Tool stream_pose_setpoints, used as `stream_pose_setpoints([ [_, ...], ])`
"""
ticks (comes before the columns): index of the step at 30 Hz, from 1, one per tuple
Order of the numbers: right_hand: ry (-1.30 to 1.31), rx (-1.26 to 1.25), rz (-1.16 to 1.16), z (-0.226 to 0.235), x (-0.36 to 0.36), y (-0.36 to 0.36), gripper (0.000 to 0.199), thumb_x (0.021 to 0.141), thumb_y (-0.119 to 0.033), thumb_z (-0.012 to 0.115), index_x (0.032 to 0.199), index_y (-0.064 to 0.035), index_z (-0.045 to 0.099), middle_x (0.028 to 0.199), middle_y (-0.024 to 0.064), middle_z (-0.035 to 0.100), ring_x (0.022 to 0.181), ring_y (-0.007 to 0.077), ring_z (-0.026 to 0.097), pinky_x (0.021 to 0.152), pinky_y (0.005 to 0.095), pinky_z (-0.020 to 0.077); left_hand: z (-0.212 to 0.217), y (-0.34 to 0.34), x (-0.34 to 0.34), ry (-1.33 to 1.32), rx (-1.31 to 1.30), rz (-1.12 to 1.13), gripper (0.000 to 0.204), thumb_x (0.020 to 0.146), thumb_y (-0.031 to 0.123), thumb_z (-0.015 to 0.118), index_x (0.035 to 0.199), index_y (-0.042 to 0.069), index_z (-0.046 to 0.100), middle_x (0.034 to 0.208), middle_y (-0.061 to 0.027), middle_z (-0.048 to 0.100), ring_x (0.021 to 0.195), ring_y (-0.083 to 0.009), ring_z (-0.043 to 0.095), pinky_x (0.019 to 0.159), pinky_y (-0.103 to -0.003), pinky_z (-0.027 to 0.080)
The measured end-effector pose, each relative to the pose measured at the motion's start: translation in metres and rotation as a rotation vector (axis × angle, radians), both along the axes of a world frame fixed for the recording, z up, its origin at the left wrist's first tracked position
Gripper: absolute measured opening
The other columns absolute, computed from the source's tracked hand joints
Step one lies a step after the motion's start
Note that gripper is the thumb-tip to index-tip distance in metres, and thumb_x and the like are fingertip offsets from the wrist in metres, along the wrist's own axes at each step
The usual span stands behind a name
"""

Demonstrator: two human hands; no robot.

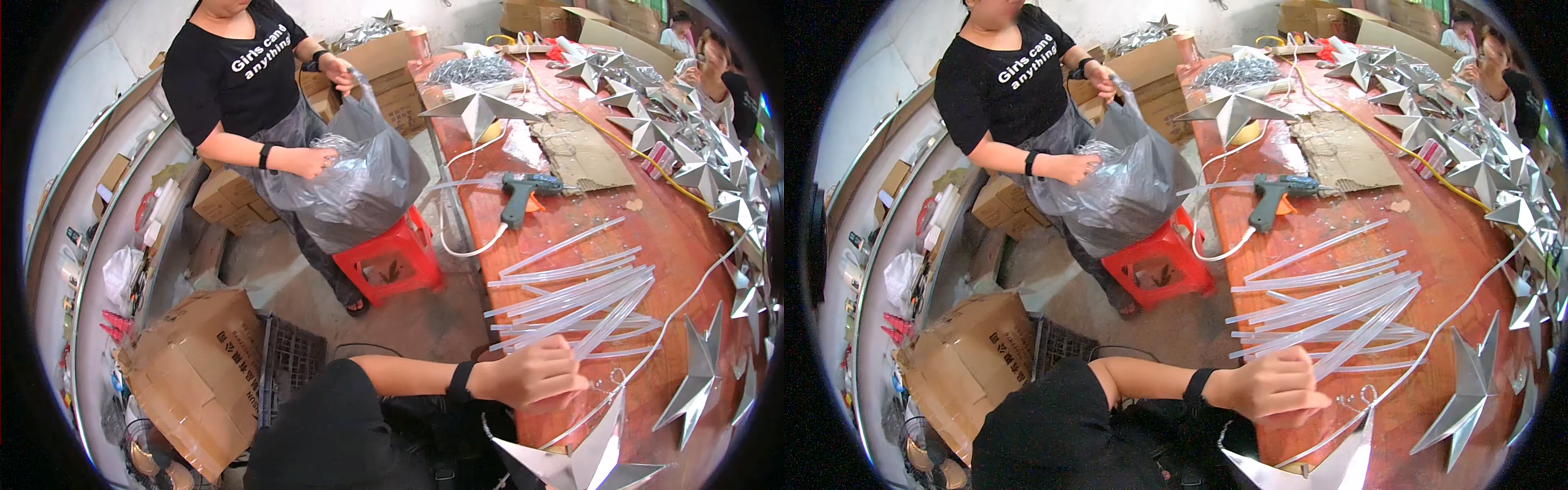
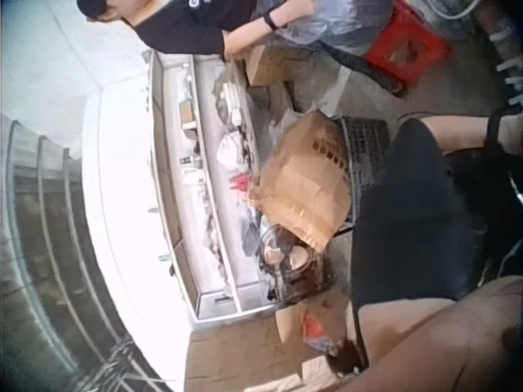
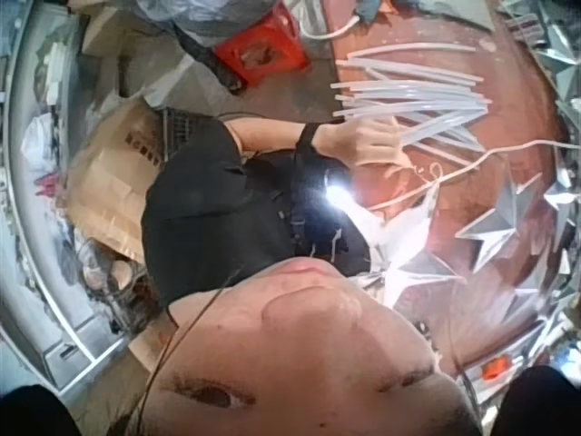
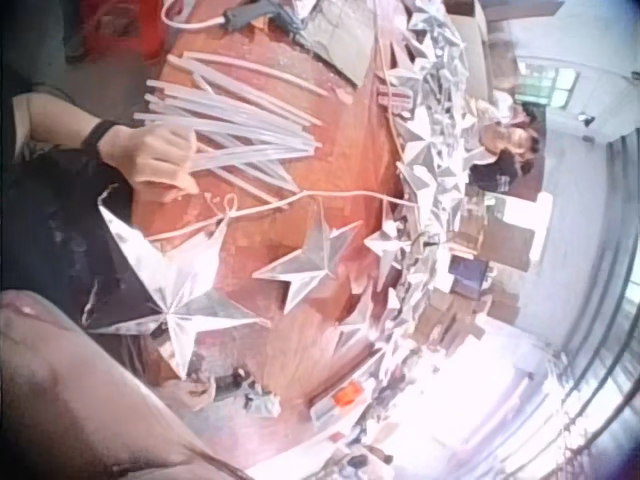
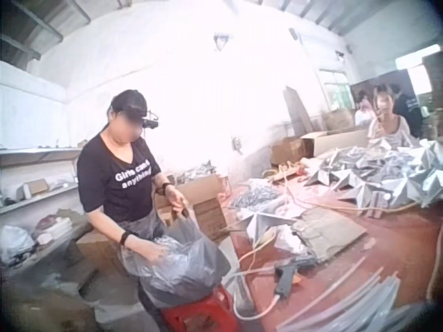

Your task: Gluing silver decorative trim onto large metallic stars using a hot glue gun.

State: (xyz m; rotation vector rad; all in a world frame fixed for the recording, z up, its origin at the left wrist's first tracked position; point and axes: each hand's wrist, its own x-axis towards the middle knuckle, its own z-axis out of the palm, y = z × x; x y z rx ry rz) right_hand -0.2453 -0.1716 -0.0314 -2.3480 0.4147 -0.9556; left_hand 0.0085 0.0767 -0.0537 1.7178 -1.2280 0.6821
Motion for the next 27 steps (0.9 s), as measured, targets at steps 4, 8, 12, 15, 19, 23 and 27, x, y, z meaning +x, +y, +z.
stream_pose_setpoints([
  [4, 0.015, -0.022, -0.094, -0.004, -0.01, -0.003, 0.023, 0.085, -0.01, 0.064, 0.103, 0.0038, 0.062, 0.089, 0.0178, 0.062, 0.079, 0.0263, 0.062, 0.072, 0.0358, 0.0502, -0.003, 0.0, -0.003, -0.083, -0.014, -0.054, 0.017, 0.075, 0.0, 0.064, 0.092, 0.0, 0.062, 0.065, -0.001, 0.045, 0.057, -0.0167, 0.048, 0.064, -0.031, 0.043],
  [8, 0.043, -0.037, -0.185, -0.004, -0.02, -0.002, 0.022, 0.086, -0.009, 0.063, 0.103, 0.0041, 0.062, 0.089, 0.0181, 0.062, 0.079, 0.0262, 0.062, 0.072, 0.035, 0.0508, -0.004, -0.004, -0.003, -0.072, -0.002, -0.062, 0.017, 0.077, 0.001, 0.063, 0.093, -0.001, 0.062, 0.065, -0.0015, 0.045, 0.057, -0.017, 0.048, 0.064, -0.031, 0.044],
  [12, 0.096, -0.049, -0.276, -0.003, -0.032, 0.002, 0.022, 0.086, -0.008, 0.063, 0.104, 0.0044, 0.062, 0.088, 0.0183, 0.062, 0.079, 0.026, 0.062, 0.071, 0.0342, 0.0514, -0.003, -0.002, 0.001, -0.088, 0.023, -0.094, 0.016, 0.078, 0.002, 0.063, 0.093, -0.001, 0.062, 0.065, -0.0015, 0.044, 0.058, -0.0171, 0.048, 0.064, -0.031, 0.044],
  [15, 0.127, -0.055, -0.328, -0.003, -0.035, 0.003, 0.022, 0.086, -0.008, 0.063, 0.104, 0.0047, 0.062, 0.087, 0.0185, 0.062, 0.079, 0.026, 0.062, 0.071, 0.0335, 0.0518, -0.001, -0.002, 0.003, -0.092, 0.052, -0.123, 0.015, 0.078, 0.002, 0.063, 0.093, -0.001, 0.062, 0.065, -0.0016, 0.043, 0.058, -0.0171, 0.049, 0.063, -0.031, 0.044],
  [19, 0.161, -0.057, -0.385, -0.002, -0.041, 0.006, 0.022, 0.086, -0.007, 0.063, 0.104, 0.005, 0.063, 0.087, 0.0188, 0.062, 0.079, 0.0259, 0.062, 0.07, 0.0327, 0.0524, 0.001, -0.001, 0.0, -0.115, 0.039, -0.161, 0.015, 0.079, 0.002, 0.063, 0.093, -0.001, 0.062, 0.064, -0.0019, 0.042, 0.057, -0.0174, 0.048, 0.061, -0.031, 0.043],
  [23, 0.235, -0.067, -0.463, 0.002, -0.045, 0.012, 0.022, 0.086, -0.006, 0.062, 0.105, 0.0053, 0.063, 0.086, 0.0191, 0.062, 0.079, 0.0257, 0.063, 0.07, 0.0319, 0.0529, -0.006, -0.004, 0.004, -0.099, 0.017, -0.172, 0.014, 0.079, 0.002, 0.062, 0.093, -0.002, 0.062, 0.063, -0.0025, 0.043, 0.056, -0.0179, 0.048, 0.059, -0.031, 0.043],
  [27, 0.284, -0.072, -0.535, 0.005, -0.055, 0.018, 0.022, 0.086, -0.005, 0.062, 0.105, 0.0056, 0.063, 0.085, 0.0194, 0.062, 0.079, 0.0256, 0.063, 0.069, 0.0311, 0.0535, -0.003, -0.003, -0.002, -0.101, 0.042, -0.171, 0.013, 0.079, 0.002, 0.062, 0.092, -0.002, 0.062, 0.064, -0.0029, 0.044, 0.057, -0.0181, 0.049, 0.059, -0.03, 0.043],
])
